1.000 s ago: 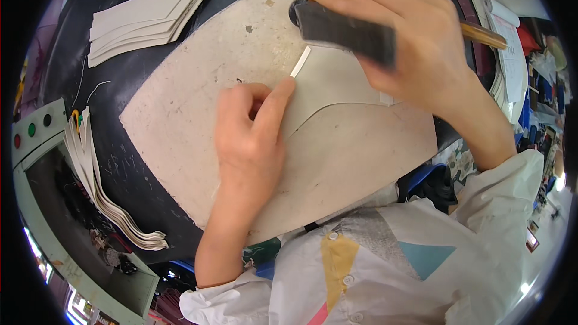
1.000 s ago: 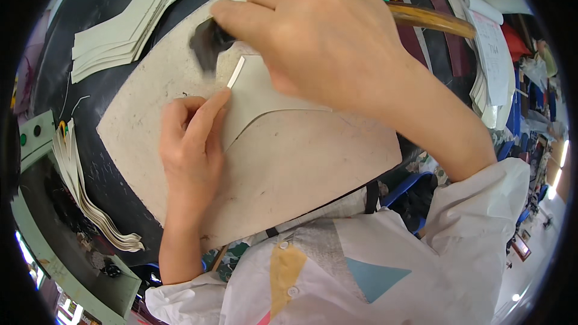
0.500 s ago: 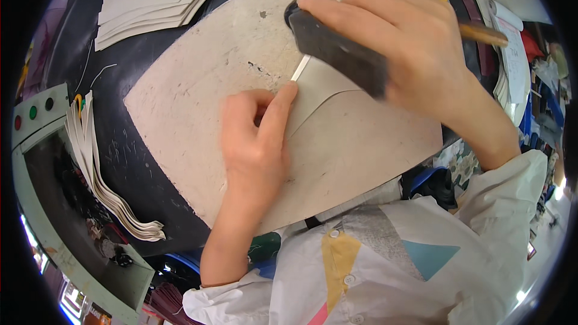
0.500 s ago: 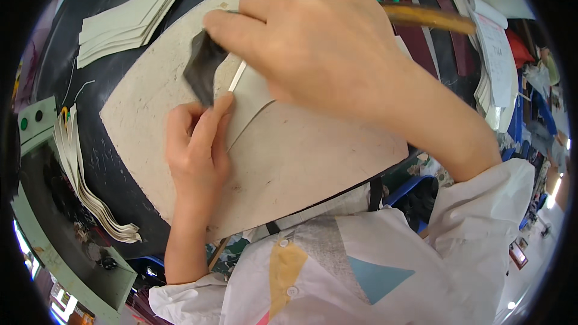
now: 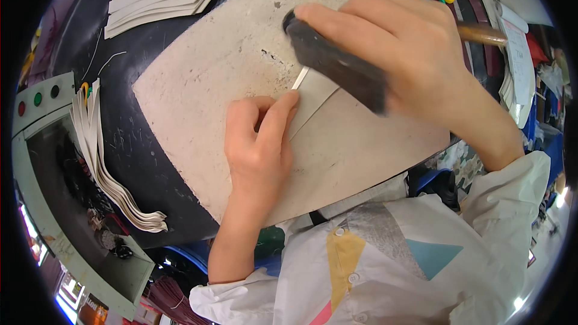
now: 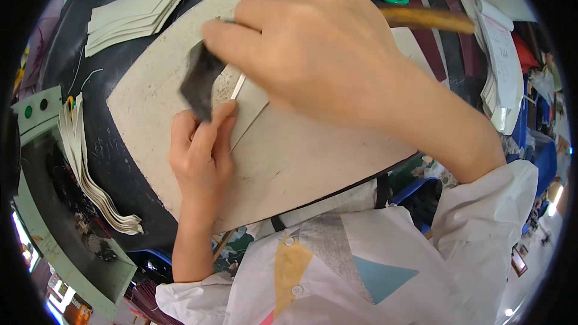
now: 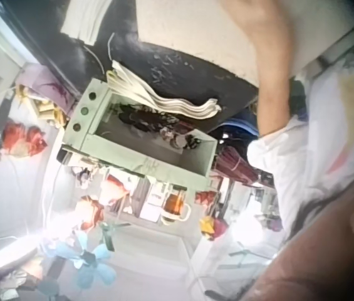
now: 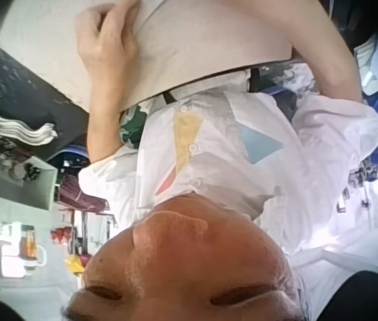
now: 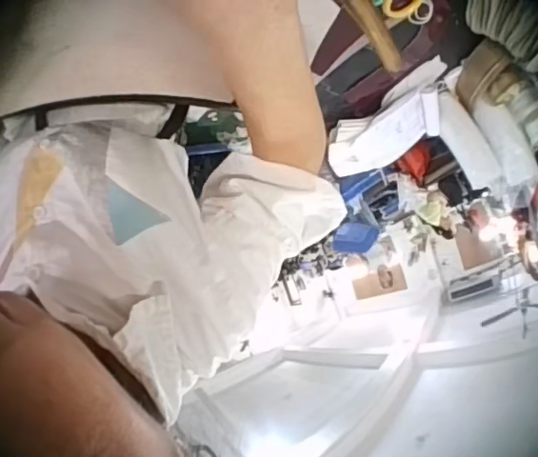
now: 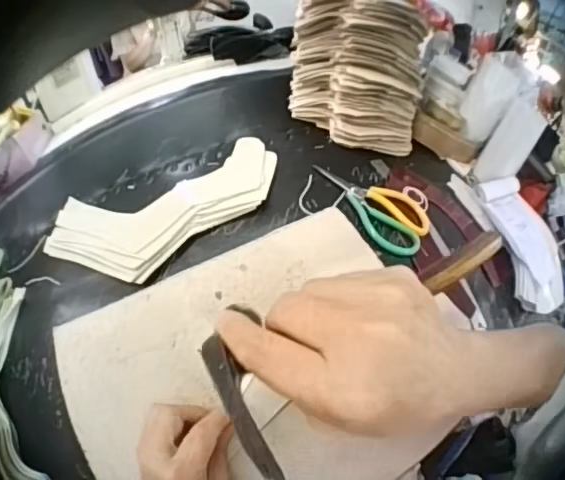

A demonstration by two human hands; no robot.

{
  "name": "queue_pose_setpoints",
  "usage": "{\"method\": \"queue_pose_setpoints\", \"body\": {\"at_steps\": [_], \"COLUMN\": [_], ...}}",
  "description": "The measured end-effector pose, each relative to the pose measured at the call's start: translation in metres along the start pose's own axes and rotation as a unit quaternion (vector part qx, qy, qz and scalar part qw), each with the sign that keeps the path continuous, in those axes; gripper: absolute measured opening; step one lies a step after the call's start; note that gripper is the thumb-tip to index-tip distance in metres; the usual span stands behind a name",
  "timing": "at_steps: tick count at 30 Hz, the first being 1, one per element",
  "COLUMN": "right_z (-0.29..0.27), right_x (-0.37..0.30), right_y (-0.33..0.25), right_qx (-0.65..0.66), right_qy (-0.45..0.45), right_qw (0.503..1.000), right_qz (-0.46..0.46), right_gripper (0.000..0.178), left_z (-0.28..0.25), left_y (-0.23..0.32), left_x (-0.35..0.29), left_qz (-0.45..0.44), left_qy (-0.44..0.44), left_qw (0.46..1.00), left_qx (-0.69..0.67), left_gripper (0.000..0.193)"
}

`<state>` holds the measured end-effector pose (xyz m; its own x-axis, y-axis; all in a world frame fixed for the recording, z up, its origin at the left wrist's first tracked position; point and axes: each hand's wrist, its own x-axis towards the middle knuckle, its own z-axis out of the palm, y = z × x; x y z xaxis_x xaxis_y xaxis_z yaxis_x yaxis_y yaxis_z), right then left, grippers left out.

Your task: The person is using a hammer to flatten or bond shoe components on a workbench.

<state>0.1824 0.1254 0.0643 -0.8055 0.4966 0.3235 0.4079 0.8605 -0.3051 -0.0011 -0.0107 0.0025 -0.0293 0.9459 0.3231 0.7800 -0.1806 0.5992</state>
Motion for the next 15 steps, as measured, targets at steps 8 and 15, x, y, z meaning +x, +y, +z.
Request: {"method": "queue_pose_setpoints", "body": {"at_steps": [8,15], "right_z": [0.001,0.009], "right_x": [-0.004,0.001], "right_y": [-0.015,-0.015], "right_qx": [0.023,-0.003], "right_qy": [-0.025,0.004], "right_qw": [0.999,1.000], "right_qz": [-0.002,-0.023], "right_gripper": [0.055,0.060], "left_z": [-0.005,-0.012], "left_y": [-0.002,0.001], "left_x": [-0.009,-0.019], "left_qz": [0.005,-0.031], "left_qy": [0.005,0.006], "left_qw": [1.000,0.999], "left_qx": [0.022,0.028], "left_gripper": [0.022,0.022]}}
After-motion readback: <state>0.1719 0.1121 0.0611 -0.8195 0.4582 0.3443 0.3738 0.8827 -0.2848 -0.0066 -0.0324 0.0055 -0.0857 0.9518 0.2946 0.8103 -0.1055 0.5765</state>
